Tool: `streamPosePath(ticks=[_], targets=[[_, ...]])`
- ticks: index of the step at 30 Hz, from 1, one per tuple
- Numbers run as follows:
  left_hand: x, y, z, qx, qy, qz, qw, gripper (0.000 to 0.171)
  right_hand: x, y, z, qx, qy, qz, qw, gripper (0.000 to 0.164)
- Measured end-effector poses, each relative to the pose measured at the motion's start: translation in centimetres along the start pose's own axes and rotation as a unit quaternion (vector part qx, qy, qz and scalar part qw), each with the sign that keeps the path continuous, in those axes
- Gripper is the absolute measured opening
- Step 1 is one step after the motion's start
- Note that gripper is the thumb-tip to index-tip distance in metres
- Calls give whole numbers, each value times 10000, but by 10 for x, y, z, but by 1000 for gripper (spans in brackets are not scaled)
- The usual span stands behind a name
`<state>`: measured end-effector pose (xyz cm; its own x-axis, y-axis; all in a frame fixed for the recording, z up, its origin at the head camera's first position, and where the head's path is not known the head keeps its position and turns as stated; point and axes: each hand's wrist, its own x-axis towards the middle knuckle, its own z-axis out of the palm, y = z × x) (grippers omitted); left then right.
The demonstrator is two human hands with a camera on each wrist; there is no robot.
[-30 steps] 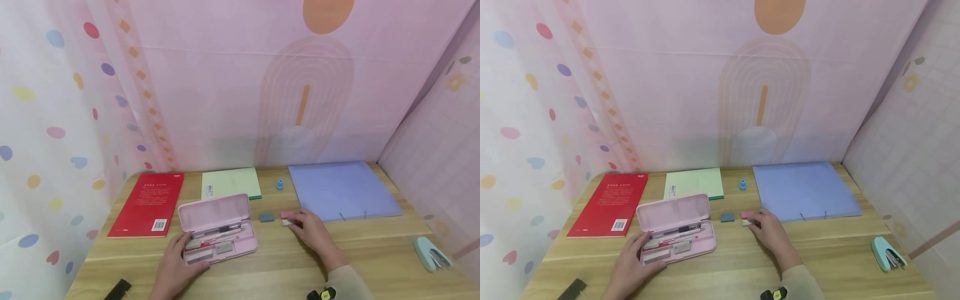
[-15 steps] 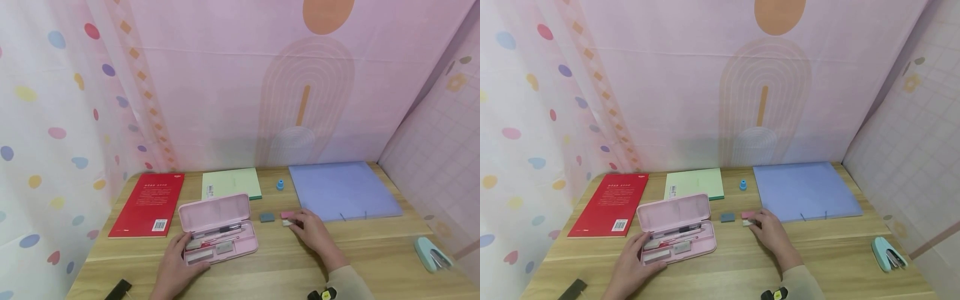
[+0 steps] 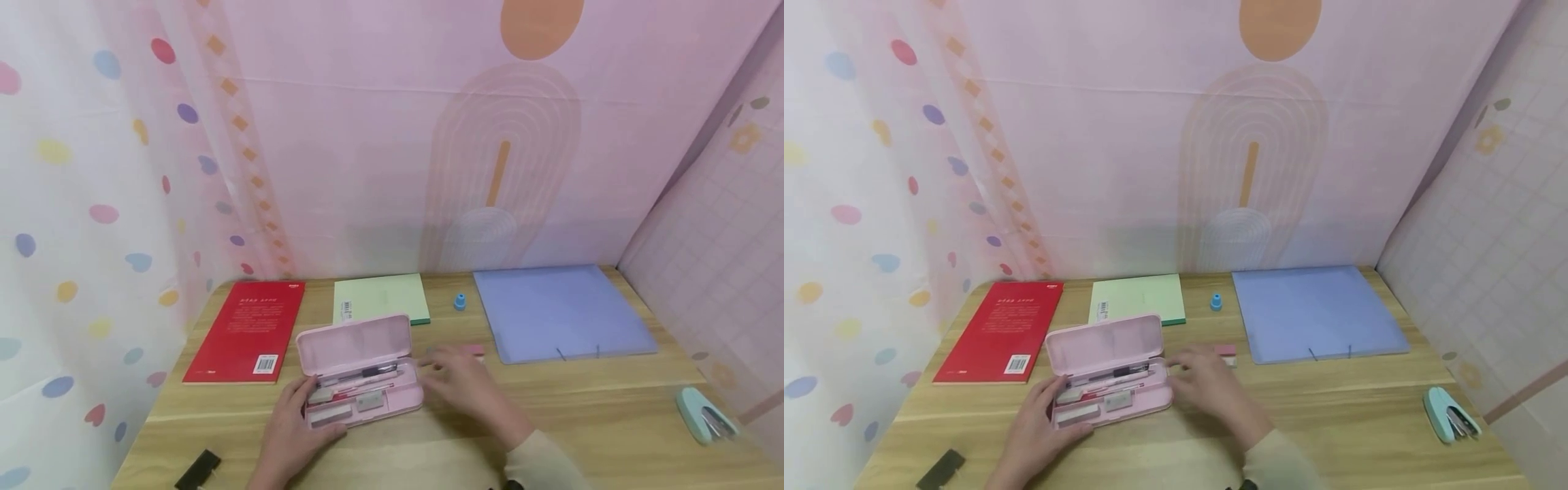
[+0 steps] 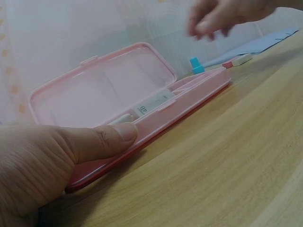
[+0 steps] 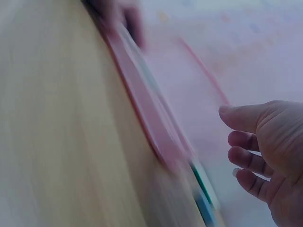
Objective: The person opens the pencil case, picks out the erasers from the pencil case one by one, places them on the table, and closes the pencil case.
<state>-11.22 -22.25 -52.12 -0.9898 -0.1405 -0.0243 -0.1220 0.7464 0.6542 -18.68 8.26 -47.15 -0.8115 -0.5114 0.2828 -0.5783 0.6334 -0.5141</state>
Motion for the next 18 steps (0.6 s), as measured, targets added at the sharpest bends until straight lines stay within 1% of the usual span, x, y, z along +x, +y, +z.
streamPosePath(ticks=[2, 5, 7, 10, 13, 16, 18], targets=[[1, 0, -1, -25, 4, 46, 10000, 116, 11, -21, 16, -53, -373, -492, 9981, 24], [1, -1, -2, -84, -15, 179, 9998, 115, 28, -49, 41, -263, -765, -952, 9922, 23], [1, -3, -4, -81, -6, 269, 9996, 114, 39, -63, 55, -368, -915, -1134, 9887, 22], [-2, -6, -7, 28, 50, 431, 9991, 112, 55, -79, 73, -458, -1066, -1153, 9865, 22], [-5, -10, -7, 117, 132, 558, 9983, 108, 67, -88, 87, -496, -1173, -969, 9871, 22], [-7, -13, -8, 113, 207, 634, 9977, 106, 75, -94, 97, -514, -1328, -783, 9867, 18], [-9, -15, -9, 87, 267, 668, 9974, 106, 79, -98, 101, -543, -1401, -783, 9855, 13]])
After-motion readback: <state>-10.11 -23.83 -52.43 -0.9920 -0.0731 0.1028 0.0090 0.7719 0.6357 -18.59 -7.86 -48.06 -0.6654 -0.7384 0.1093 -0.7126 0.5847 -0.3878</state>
